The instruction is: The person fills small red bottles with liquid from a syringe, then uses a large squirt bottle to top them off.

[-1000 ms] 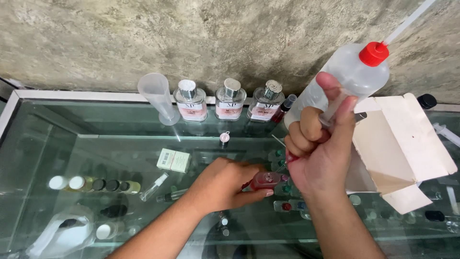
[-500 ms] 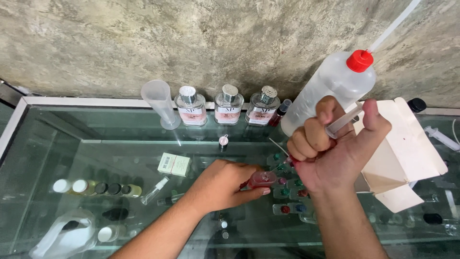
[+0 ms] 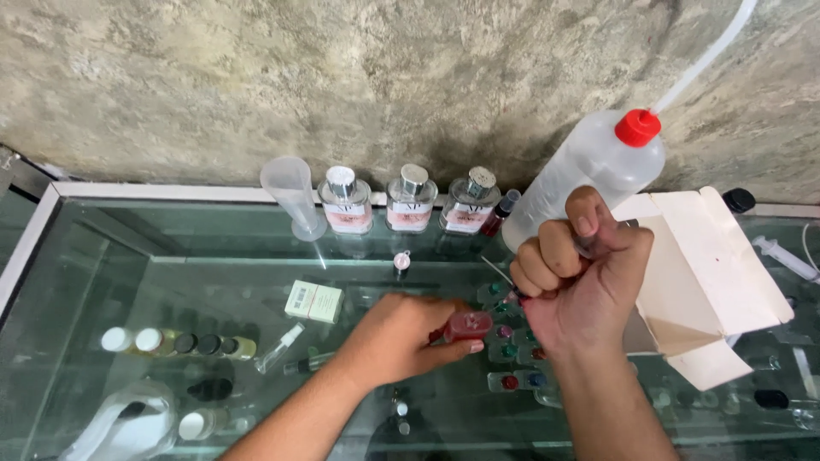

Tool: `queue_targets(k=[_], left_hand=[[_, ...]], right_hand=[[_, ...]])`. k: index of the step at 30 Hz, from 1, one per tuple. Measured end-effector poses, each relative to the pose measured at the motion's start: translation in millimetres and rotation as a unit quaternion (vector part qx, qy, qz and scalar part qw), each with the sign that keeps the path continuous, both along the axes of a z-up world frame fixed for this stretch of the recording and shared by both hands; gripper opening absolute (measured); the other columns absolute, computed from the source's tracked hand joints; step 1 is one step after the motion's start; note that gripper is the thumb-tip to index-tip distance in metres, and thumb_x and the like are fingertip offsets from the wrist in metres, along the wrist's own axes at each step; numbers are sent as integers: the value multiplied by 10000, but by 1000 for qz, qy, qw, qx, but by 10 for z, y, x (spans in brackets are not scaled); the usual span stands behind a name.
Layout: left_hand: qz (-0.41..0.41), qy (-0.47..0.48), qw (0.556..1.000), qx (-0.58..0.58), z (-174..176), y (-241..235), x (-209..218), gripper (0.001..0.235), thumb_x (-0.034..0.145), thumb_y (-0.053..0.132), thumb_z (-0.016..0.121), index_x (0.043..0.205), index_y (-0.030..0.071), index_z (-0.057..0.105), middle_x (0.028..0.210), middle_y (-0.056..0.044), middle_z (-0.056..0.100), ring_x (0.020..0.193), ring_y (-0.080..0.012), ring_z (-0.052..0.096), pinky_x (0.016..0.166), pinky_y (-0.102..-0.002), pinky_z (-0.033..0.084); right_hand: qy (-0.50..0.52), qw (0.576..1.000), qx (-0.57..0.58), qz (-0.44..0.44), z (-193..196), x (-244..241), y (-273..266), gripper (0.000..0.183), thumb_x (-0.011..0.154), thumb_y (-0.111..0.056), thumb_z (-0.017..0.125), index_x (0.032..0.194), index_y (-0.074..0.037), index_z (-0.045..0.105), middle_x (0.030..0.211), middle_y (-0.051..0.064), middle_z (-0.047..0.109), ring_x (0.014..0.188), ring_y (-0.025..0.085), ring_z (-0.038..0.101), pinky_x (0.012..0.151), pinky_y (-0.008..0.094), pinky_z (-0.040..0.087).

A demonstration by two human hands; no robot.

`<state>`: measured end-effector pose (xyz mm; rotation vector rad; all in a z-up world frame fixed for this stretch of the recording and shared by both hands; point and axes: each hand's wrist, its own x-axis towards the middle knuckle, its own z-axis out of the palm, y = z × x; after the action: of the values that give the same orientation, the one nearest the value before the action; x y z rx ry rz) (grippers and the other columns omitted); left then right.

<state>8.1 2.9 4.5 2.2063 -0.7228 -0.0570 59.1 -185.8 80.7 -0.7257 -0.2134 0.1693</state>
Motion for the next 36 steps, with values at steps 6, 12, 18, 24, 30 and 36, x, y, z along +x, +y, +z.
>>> queue_targets(k=[6, 12, 18, 24, 30, 36], left_hand=[[-6, 27, 999, -17, -33, 12, 31, 297, 980, 471, 613, 1029, 184, 671, 708, -25, 667, 607, -264, 658, 482, -383, 409], [-6, 88, 996, -34, -27, 24, 84, 293, 986, 479, 592, 1087, 219, 682, 756, 3, 682, 679, -237, 678, 533, -370, 445], [1, 63, 997, -33, -32, 3, 95, 272, 1003, 454, 591, 1029, 191, 658, 733, -11, 656, 634, -255, 661, 487, -392, 420], [-4, 66, 997, -37, 27, 24, 92, 263, 982, 470, 603, 934, 214, 633, 667, -2, 644, 598, -230, 683, 484, -378, 415], [-3, 55, 998, -18, 43, -25, 20, 267, 956, 462, 630, 898, 202, 639, 618, -4, 627, 526, -207, 643, 458, -364, 393], [10, 39, 999, 0, 38, -25, 5, 319, 945, 522, 613, 881, 210, 624, 621, -4, 636, 567, -226, 677, 471, -369, 396]], right_hand=[[-22, 997, 60, 34, 5, 13, 87, 190, 906, -275, 513, 864, -93, 477, 632, -44, 327, 514, 84, 234, 464, 249, 191], [-56, 998, 11, -17, -61, 111, 181, 193, 1084, -258, 473, 1021, -85, 530, 713, -37, 358, 551, 59, 251, 490, 218, 228], [-26, 999, 14, -13, -244, 194, 145, 223, 1102, -337, 499, 1086, -116, 523, 695, -68, 295, 552, 48, 175, 472, 219, 167], [-47, 998, -25, -24, -170, 63, 194, 243, 1090, -410, 521, 1150, -174, 536, 678, -71, 209, 528, 50, 132, 441, 228, 119], [-71, 995, -60, -32, -179, -25, 114, 332, 1073, -504, 546, 1275, -250, 619, 653, -73, 133, 509, 49, 60, 402, 243, 52], [9, 995, -46, -82, -46, -46, 144, 388, 934, -575, 553, 968, -192, 596, 555, -62, 96, 438, 63, 18, 367, 269, 16]])
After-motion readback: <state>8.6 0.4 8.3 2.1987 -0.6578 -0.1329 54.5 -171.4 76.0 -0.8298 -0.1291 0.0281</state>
